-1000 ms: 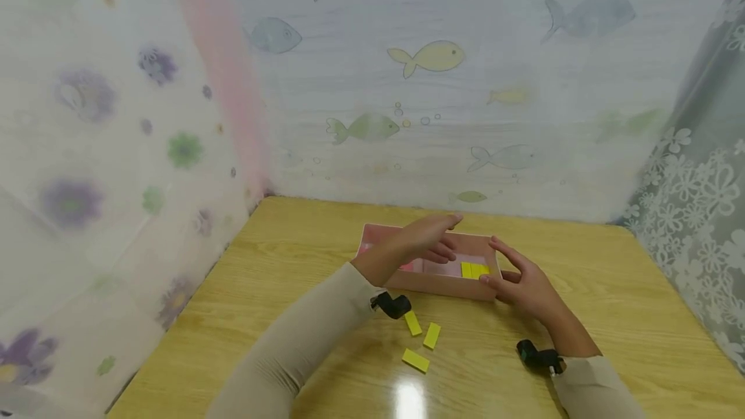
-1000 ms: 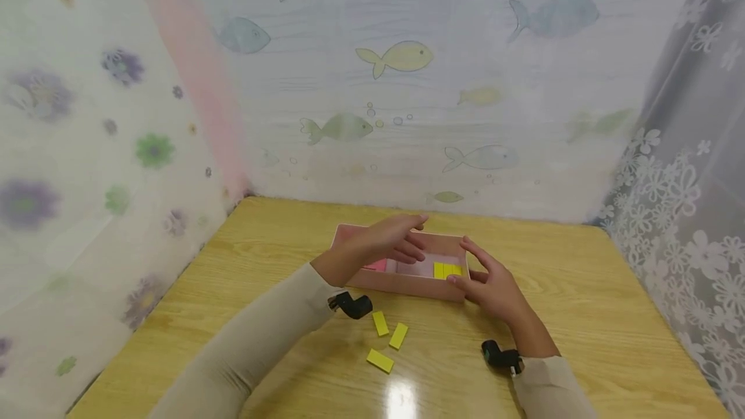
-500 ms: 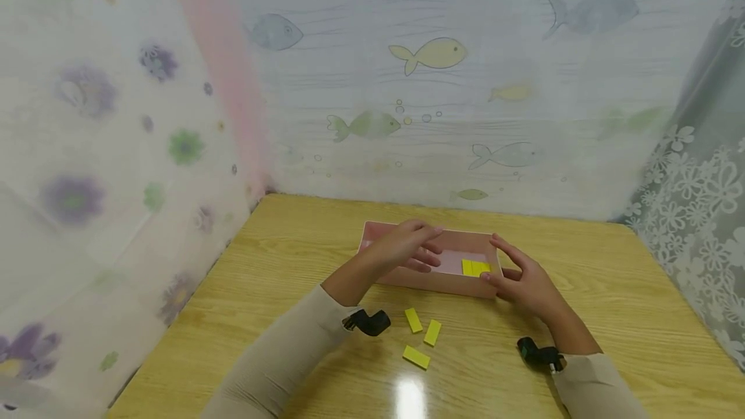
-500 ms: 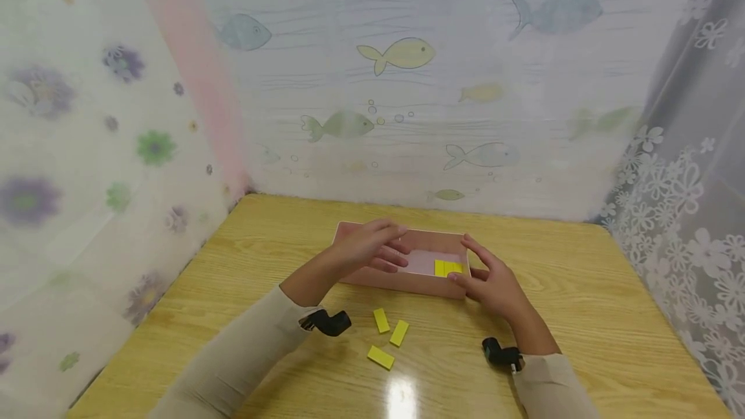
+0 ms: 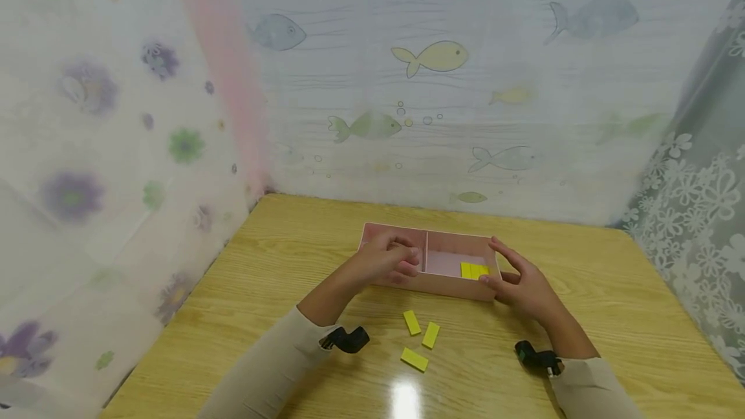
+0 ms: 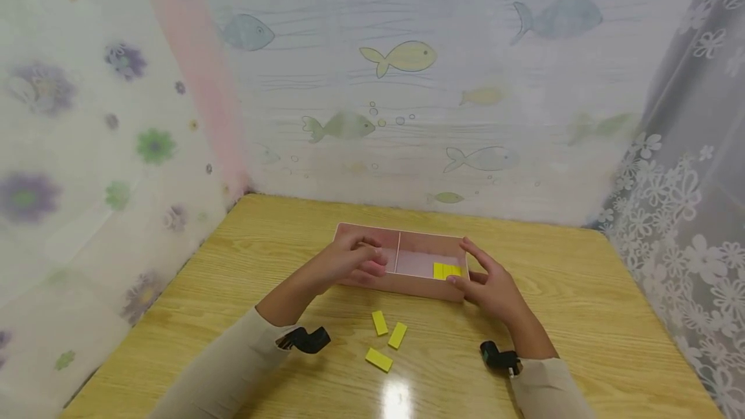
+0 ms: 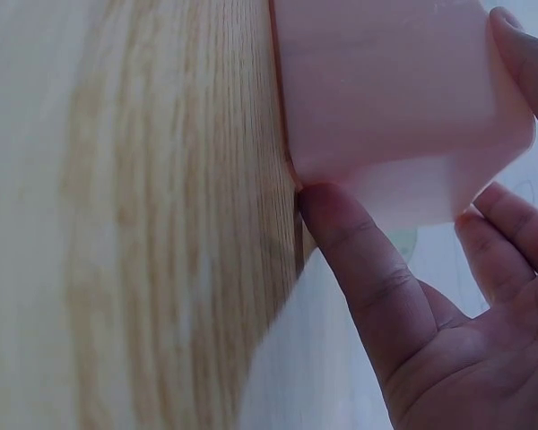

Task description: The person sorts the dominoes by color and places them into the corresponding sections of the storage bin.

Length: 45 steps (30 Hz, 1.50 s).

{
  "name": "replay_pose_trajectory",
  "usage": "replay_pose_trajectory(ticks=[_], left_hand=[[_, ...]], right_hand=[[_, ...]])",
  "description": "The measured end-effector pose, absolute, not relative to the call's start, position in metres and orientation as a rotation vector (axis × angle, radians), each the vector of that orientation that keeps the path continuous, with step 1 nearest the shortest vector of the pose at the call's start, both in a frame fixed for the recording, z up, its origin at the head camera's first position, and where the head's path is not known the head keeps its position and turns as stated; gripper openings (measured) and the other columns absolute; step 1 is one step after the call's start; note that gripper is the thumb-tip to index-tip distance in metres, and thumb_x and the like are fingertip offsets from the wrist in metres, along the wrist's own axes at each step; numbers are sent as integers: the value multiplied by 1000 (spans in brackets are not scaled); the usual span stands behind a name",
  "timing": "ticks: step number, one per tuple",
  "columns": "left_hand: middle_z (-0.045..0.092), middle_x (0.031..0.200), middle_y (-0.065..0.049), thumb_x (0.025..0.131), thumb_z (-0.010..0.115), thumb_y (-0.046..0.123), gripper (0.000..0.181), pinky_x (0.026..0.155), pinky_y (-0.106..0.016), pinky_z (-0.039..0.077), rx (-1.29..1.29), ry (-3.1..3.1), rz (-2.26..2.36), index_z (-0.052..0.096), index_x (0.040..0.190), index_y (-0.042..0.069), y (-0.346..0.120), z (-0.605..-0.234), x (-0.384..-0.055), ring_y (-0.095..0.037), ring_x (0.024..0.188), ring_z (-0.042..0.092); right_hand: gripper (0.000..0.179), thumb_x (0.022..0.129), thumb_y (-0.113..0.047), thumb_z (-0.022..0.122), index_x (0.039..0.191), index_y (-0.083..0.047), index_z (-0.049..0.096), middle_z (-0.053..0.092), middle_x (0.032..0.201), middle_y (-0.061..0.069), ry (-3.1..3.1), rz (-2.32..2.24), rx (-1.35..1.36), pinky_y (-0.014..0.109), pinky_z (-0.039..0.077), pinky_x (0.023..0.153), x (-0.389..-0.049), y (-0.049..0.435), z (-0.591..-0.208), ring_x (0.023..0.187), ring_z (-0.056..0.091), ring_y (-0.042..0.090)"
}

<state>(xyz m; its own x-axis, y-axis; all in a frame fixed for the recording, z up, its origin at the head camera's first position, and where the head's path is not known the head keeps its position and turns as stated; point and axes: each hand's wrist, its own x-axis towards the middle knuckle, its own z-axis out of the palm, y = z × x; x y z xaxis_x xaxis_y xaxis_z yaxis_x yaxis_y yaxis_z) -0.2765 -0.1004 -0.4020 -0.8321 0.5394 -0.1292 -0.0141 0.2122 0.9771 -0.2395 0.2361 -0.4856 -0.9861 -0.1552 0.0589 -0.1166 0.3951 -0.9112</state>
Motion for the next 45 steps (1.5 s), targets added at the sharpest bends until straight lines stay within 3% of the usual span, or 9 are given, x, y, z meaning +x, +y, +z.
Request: replay_pose_trajectory(ticks=[7,12,15,21,27,32,38,45], left_hand=[[74,107,-12,95,73,23,39,78,-42,65,440,2151,1587,64,125,0,-120,-421,-271,-27,91,77],[74,108,-20,96,72,22,28,75,-41,66,437,2143,1535,68,113,0,-132,-436,-266,-26,88,77],[73,106,-20,95,73,19,29,75,-41,66,421,2133,1512,67,114,-2,-137,-446,-263,-26,87,77],[74,94,-10,90,75,15,32,75,-35,65,424,2153,1426,68,115,-5,-141,-458,-255,-21,82,75],[73,96,-12,93,74,14,33,76,-37,65,410,2105,1429,66,117,-7,-136,-461,-248,-23,83,76],[72,98,-12,89,78,10,40,71,-36,65,396,2103,1443,65,122,-9,-127,-462,-244,-22,81,77],[71,95,-10,83,86,11,47,65,-33,64,433,2173,1371,66,121,-8,-120,-461,-243,-20,75,75],[71,89,-6,78,89,9,45,63,-32,64,485,2246,1291,71,117,-5,-114,-464,-245,-19,72,75]], right_hand=[[83,96,-35,77,164,-35,29,15,174,-6,2591,-1696,-262,44,65,82,-236,234,-481,140,47,52],[82,96,-34,76,164,-34,30,15,174,-7,2585,-1705,-273,43,65,82,-237,234,-482,141,46,53],[82,96,-34,76,164,-34,29,15,174,-7,2584,-1706,-270,42,65,82,-236,234,-482,141,45,53],[83,96,-36,76,164,-34,29,14,174,-6,2584,-1696,-258,43,65,83,-236,234,-481,142,44,53],[84,96,-35,76,164,-34,28,14,174,-6,2580,-1701,-259,44,64,83,-236,234,-481,142,44,53],[84,96,-35,76,164,-33,28,14,174,-6,2579,-1703,-261,44,65,83,-236,234,-481,141,45,53],[85,95,-36,77,164,-35,28,14,174,-3,2581,-1698,-242,43,65,83,-234,234,-480,141,45,53],[80,98,-35,74,164,-34,29,15,174,-9,2624,-1646,-322,41,65,82,-236,235,-482,139,49,50]])
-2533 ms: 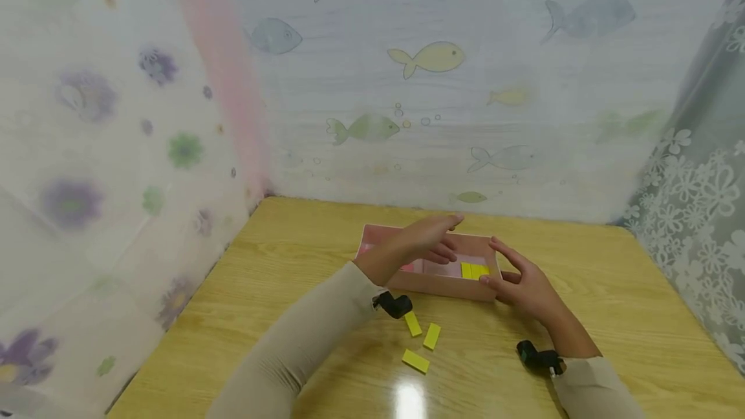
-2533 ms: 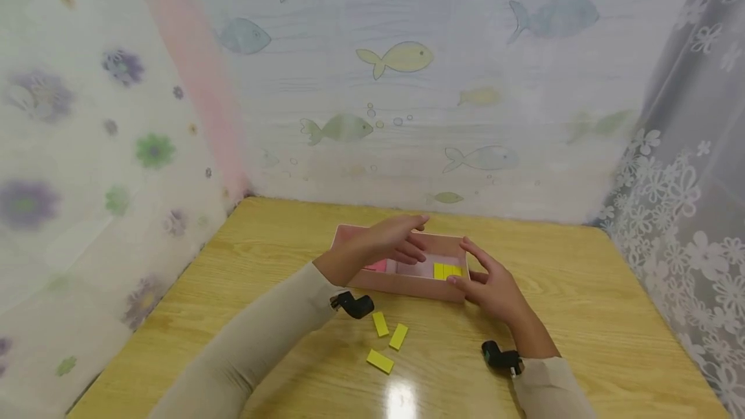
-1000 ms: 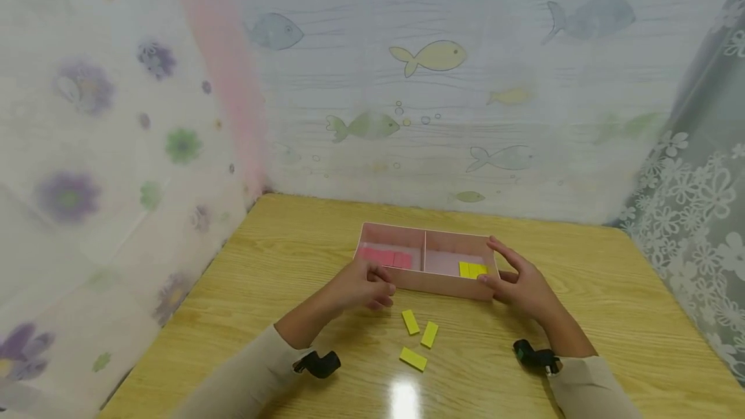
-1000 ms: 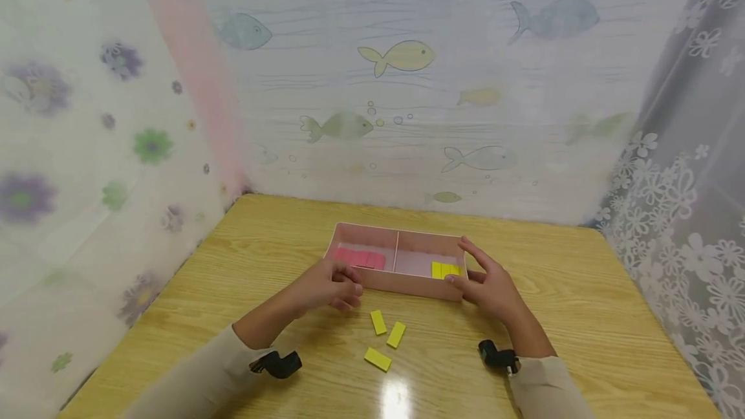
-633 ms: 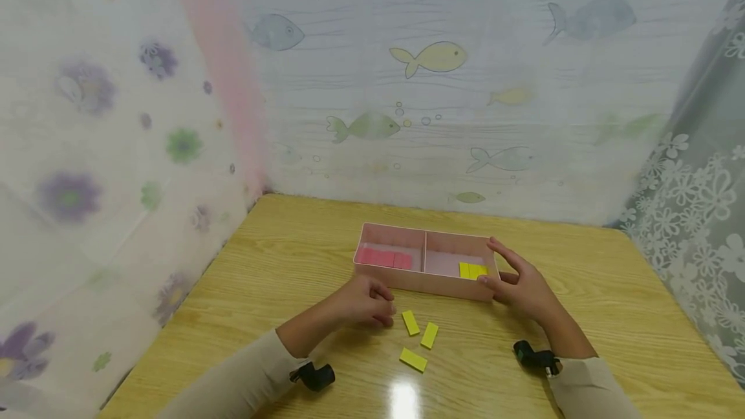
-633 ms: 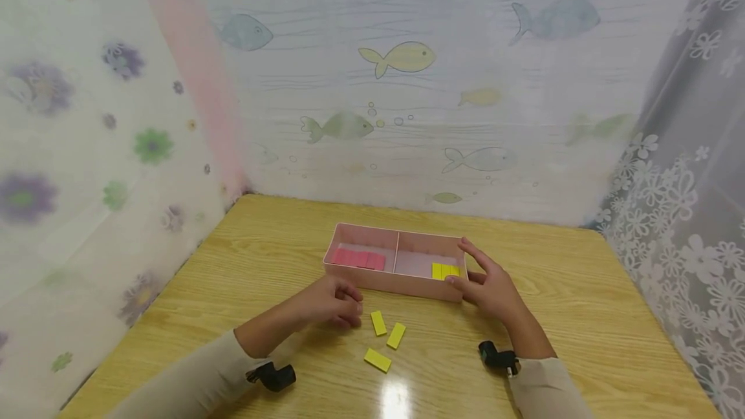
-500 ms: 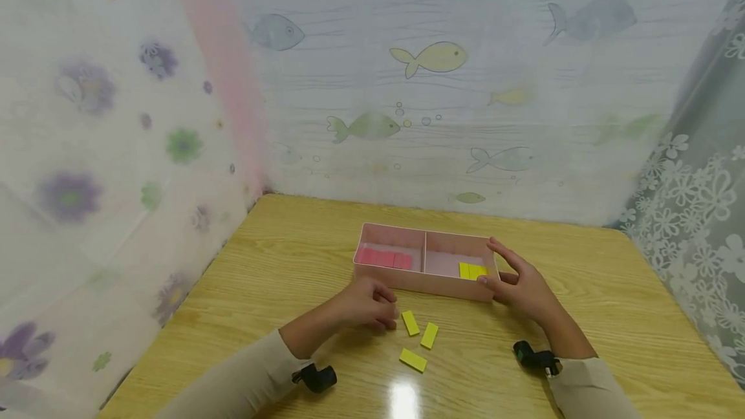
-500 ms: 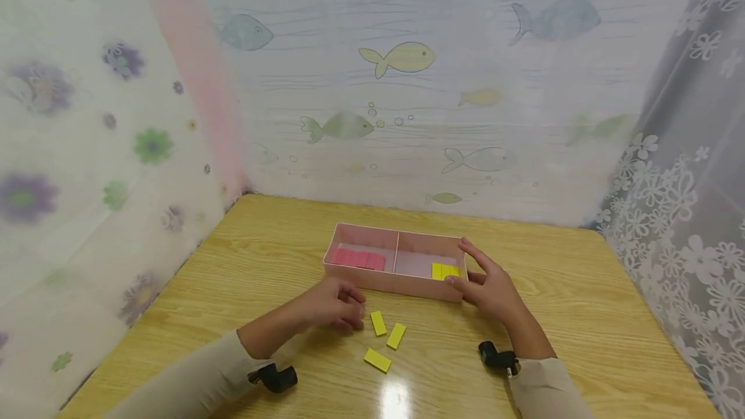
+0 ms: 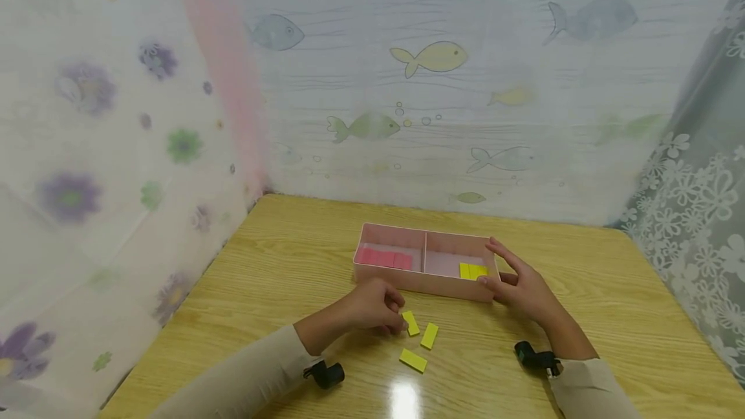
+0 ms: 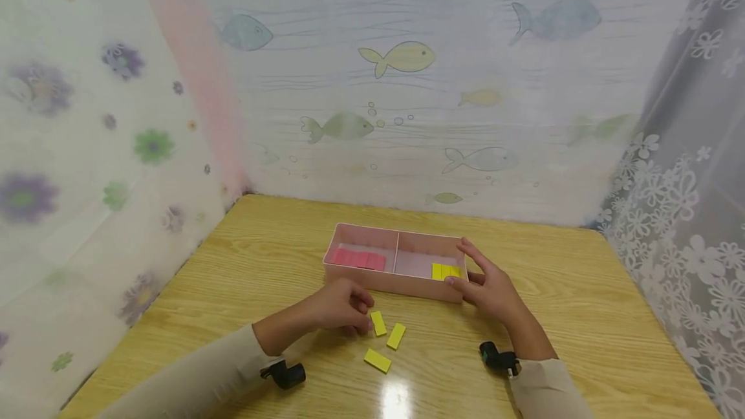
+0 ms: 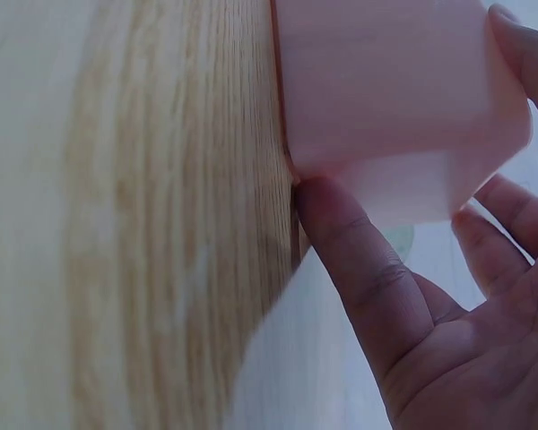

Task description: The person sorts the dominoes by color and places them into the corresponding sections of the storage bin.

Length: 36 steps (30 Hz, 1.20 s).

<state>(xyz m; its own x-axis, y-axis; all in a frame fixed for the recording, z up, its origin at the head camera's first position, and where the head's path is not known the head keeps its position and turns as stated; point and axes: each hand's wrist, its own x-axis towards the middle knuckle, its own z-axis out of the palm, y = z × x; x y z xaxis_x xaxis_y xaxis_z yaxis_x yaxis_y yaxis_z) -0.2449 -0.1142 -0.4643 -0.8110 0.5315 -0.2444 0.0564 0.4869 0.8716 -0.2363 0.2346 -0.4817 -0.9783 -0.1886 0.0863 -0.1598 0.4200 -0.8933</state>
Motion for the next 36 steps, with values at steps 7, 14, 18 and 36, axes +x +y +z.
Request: replay_pose_trajectory(ticks=[7,14,18,36], left_hand=[[71,85,-2,76,91,9,36,60,-31,62,557,2304,1218,75,106,-3,-107,-465,-244,-15,67,73],[70,81,-1,75,92,10,29,58,-29,60,595,2375,1161,76,98,0,-103,-459,-242,-13,63,70],[70,74,0,75,93,14,28,56,-27,59,615,2416,1127,76,93,2,-100,-462,-243,-12,59,69],[66,77,3,71,93,4,26,60,-21,53,727,2473,960,79,92,8,-103,-460,-254,-7,71,59]], right_hand=[[77,97,-36,74,163,-33,33,17,173,-10,2640,-1643,-320,39,65,81,-235,234,-483,137,52,49],[78,97,-36,74,163,-31,32,17,173,-10,2644,-1641,-321,38,65,80,-234,234,-481,136,52,50],[78,97,-36,74,163,-29,32,17,173,-10,2638,-1643,-316,39,65,80,-234,234,-481,137,51,51],[78,98,-35,74,163,-25,33,15,174,-11,2635,-1650,-320,40,65,79,-235,234,-482,138,45,57]])
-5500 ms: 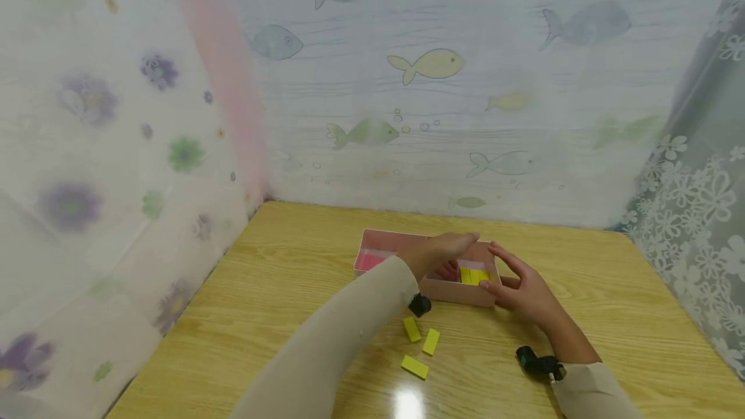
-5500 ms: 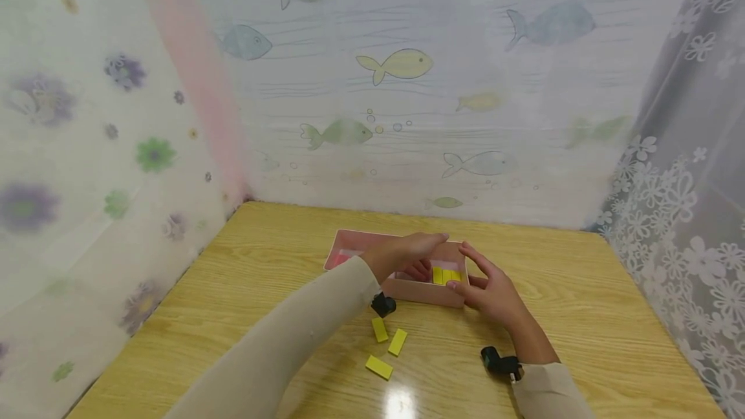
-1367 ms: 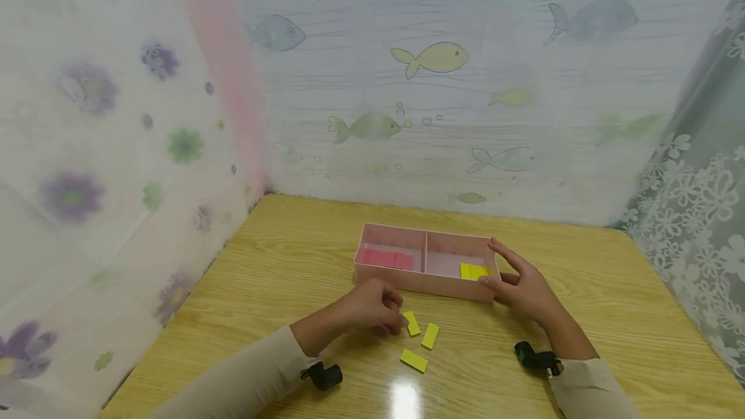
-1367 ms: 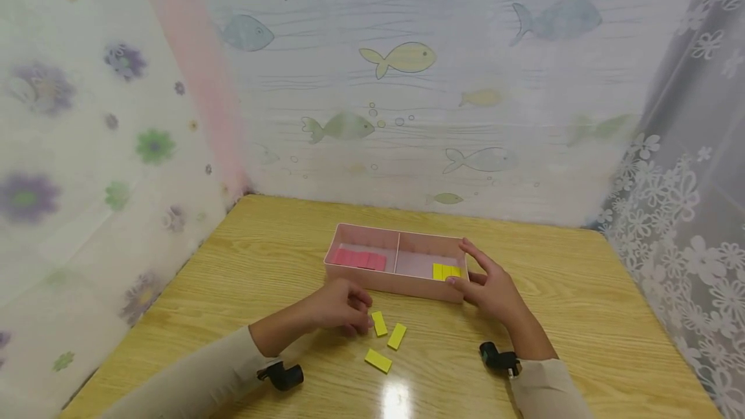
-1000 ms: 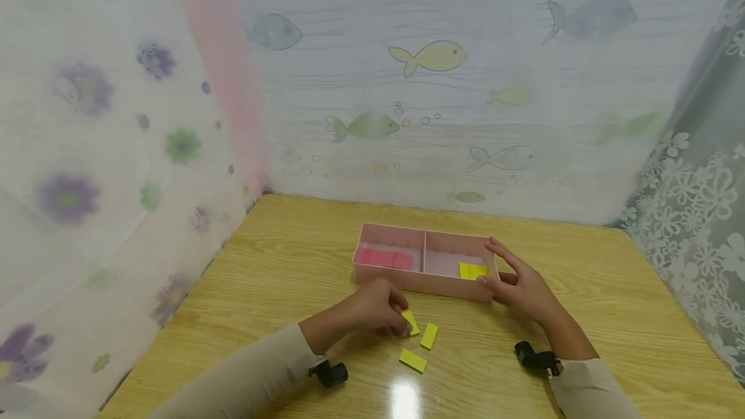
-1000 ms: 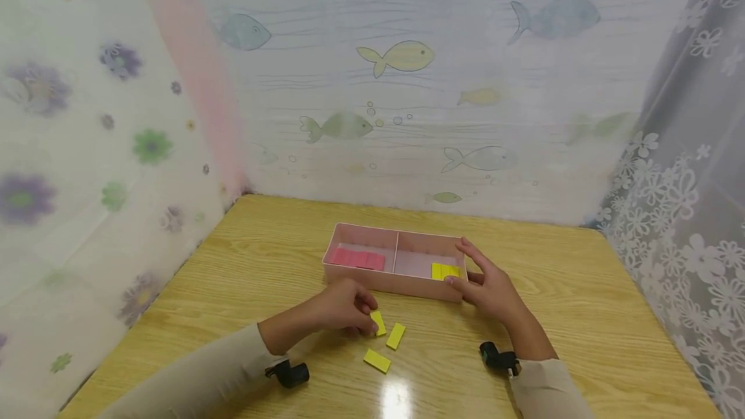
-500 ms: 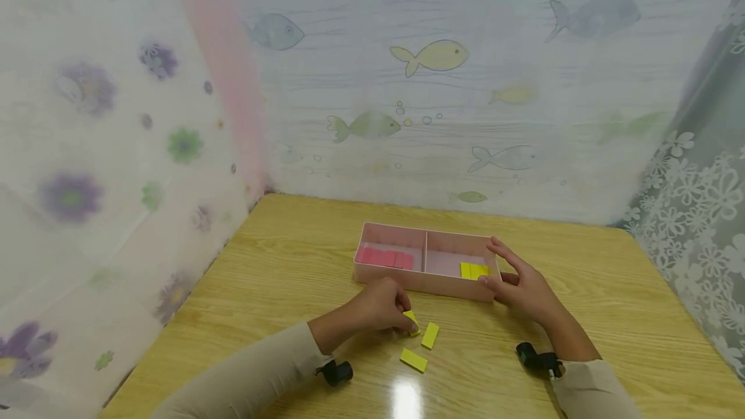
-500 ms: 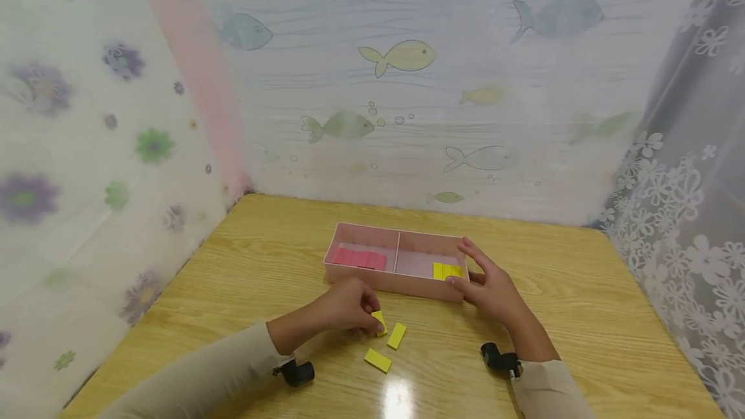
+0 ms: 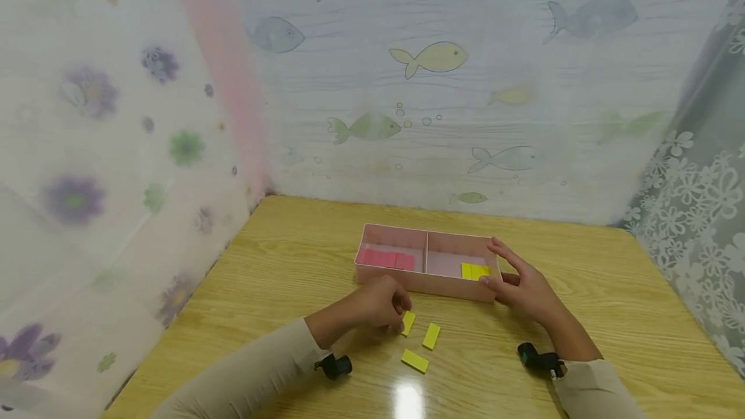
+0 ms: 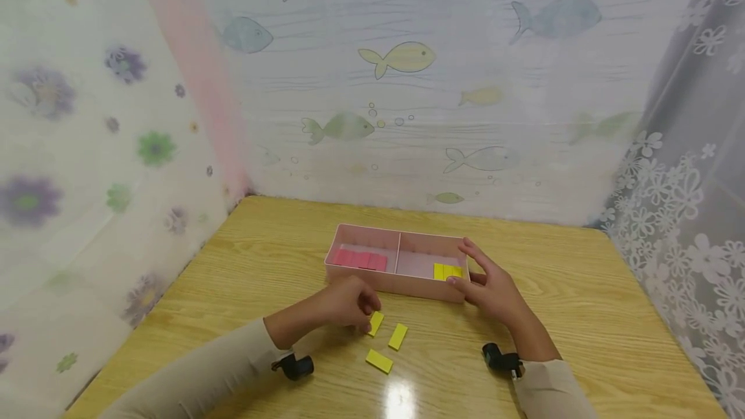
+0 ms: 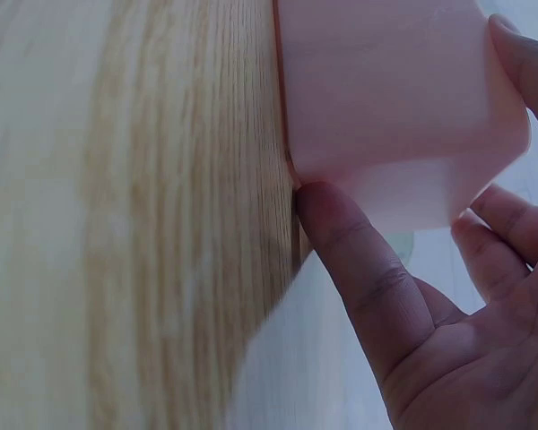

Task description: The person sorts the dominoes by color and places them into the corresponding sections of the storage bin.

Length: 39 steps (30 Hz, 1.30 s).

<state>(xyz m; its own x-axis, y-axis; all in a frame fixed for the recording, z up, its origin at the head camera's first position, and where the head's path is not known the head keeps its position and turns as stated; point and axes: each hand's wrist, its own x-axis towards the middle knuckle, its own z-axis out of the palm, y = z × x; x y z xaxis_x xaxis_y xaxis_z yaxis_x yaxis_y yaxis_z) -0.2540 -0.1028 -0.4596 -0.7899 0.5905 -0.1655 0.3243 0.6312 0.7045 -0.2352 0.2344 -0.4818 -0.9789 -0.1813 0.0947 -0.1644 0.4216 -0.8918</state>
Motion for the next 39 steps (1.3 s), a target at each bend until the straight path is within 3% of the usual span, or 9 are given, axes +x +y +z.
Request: replay_pose_trajectory(ticks=[6,14,21,30,39], left_hand=[[64,70,6,68,99,24,32,59,-21,50,735,2614,808,76,85,11,-100,-458,-251,-5,65,56],[65,75,8,67,98,14,30,64,-21,52,744,2624,737,75,85,15,-98,-452,-247,-5,71,57],[61,68,6,68,95,7,31,55,-20,46,791,2598,782,74,90,14,-100,-451,-247,-4,63,53],[67,78,8,69,97,12,29,60,-21,53,813,2572,864,74,87,16,-104,-451,-253,-3,69,62],[70,76,8,75,94,17,25,62,-24,56,762,2526,966,74,91,16,-102,-442,-259,-6,71,67]], right_hand=[[78,98,-36,74,163,-25,33,15,174,-10,2634,-1648,-321,39,65,80,-235,235,-481,138,46,56],[79,97,-35,74,164,-27,32,14,174,-11,2607,-1664,-315,39,65,82,-236,235,-482,139,49,51],[78,98,-34,73,163,-27,32,15,174,-11,2613,-1665,-332,39,65,82,-237,235,-483,139,49,51],[77,98,-34,73,163,-26,33,15,174,-11,2617,-1669,-340,38,65,81,-237,236,-484,138,50,50],[79,97,-35,74,163,-27,32,15,174,-10,2612,-1673,-329,39,65,81,-236,235,-484,138,50,50]])
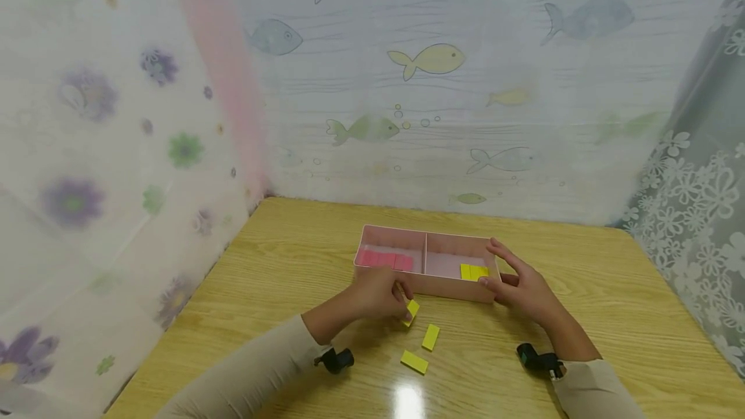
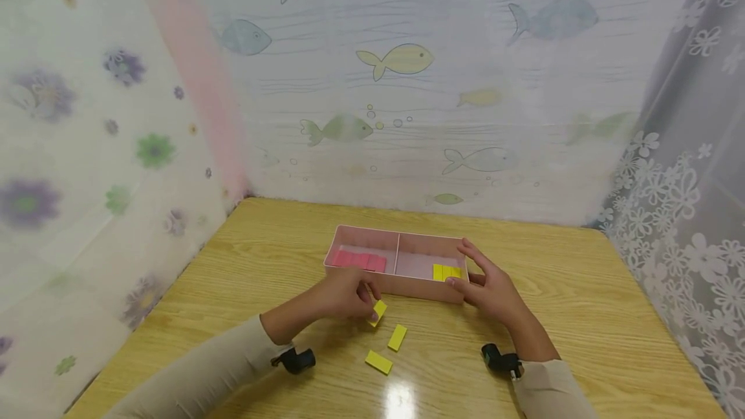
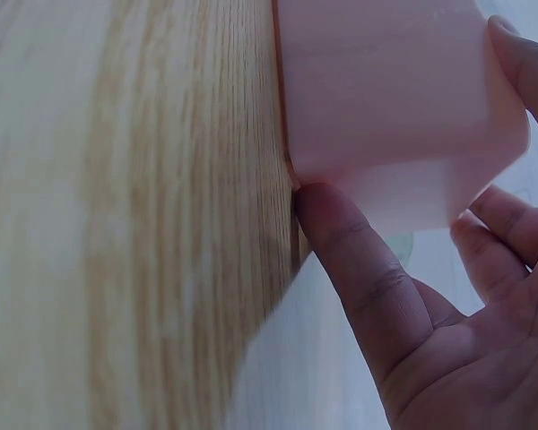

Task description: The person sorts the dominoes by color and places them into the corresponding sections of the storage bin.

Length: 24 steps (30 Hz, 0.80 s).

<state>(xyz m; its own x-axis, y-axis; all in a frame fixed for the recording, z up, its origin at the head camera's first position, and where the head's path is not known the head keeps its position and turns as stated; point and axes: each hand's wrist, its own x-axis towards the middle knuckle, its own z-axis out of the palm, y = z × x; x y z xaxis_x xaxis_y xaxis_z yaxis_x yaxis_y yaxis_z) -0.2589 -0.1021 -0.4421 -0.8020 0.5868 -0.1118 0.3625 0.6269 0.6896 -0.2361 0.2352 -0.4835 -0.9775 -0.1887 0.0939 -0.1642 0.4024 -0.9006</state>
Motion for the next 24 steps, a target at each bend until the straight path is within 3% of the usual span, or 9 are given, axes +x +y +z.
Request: replay_pose_trajectory(ticks=[11,18,24], left_hand=[[75,78,3,79,91,16,22,58,-32,61,716,2410,1123,73,93,15,-96,-424,-267,-18,69,75],[77,80,-4,80,90,14,22,68,-49,64,684,2304,1254,73,94,12,-92,-415,-274,-31,78,78],[77,79,-6,80,90,15,21,74,-54,64,657,2275,1315,74,93,11,-87,-407,-279,-28,77,78]], right_hand=[[78,98,-34,74,163,-26,32,15,174,-9,2609,-1680,-336,41,65,81,-237,235,-484,138,49,53],[78,98,-35,74,164,-29,32,15,174,-10,2606,-1674,-324,42,65,82,-235,235,-483,139,48,52],[78,98,-35,73,164,-30,32,15,174,-10,2608,-1666,-323,42,65,82,-235,236,-483,139,48,51]])
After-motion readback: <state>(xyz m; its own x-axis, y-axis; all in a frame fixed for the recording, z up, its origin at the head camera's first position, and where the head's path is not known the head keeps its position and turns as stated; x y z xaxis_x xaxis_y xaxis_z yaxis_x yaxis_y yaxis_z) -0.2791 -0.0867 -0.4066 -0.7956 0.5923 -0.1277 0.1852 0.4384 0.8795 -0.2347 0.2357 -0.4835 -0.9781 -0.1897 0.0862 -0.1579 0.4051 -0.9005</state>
